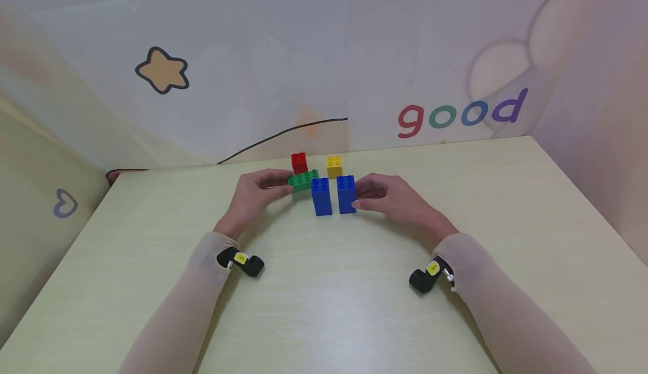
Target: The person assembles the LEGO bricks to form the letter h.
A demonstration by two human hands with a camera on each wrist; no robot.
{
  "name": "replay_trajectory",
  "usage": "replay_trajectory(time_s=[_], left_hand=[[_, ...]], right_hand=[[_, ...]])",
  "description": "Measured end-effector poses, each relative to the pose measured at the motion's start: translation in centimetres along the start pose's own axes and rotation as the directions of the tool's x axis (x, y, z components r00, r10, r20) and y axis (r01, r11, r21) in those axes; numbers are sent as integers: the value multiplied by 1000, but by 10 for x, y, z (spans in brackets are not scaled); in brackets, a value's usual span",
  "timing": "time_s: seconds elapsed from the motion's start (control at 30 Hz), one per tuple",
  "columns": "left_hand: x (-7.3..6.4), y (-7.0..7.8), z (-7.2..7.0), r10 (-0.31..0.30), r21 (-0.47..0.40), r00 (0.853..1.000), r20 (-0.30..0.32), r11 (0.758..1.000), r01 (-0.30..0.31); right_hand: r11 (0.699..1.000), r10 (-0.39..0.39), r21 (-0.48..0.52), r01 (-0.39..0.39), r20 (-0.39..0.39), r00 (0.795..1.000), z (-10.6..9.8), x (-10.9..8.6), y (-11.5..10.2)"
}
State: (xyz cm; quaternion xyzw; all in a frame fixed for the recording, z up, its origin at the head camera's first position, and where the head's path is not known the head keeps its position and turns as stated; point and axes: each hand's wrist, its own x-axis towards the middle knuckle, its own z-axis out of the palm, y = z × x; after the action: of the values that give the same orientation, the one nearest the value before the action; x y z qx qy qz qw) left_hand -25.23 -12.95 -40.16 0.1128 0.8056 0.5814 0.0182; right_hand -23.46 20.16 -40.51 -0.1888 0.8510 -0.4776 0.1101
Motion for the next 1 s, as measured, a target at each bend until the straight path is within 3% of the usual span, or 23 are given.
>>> replay_trajectory(time_s=[0.17, 0.43, 0.8, 1.0], left_hand=[[-1, 8, 0, 45, 30, 999, -20, 999, -44], [-2, 24, 2, 79, 8, 996, -27, 997, -79], [-9, 45, 11, 173, -21, 985, 2, 985, -173], [-10, 48, 17, 184, 10, 983, 17, 983, -184]], right_hand=[[1000, -2, -2, 2, -1, 1000, 0, 0, 0], [1000, -1, -4, 1, -4, 1000, 1, -1, -2], [1000, -6, -4, 6, -4, 1000, 0, 0, 0], [1000, -12, -13, 12, -3, 1000, 0, 0, 2]])
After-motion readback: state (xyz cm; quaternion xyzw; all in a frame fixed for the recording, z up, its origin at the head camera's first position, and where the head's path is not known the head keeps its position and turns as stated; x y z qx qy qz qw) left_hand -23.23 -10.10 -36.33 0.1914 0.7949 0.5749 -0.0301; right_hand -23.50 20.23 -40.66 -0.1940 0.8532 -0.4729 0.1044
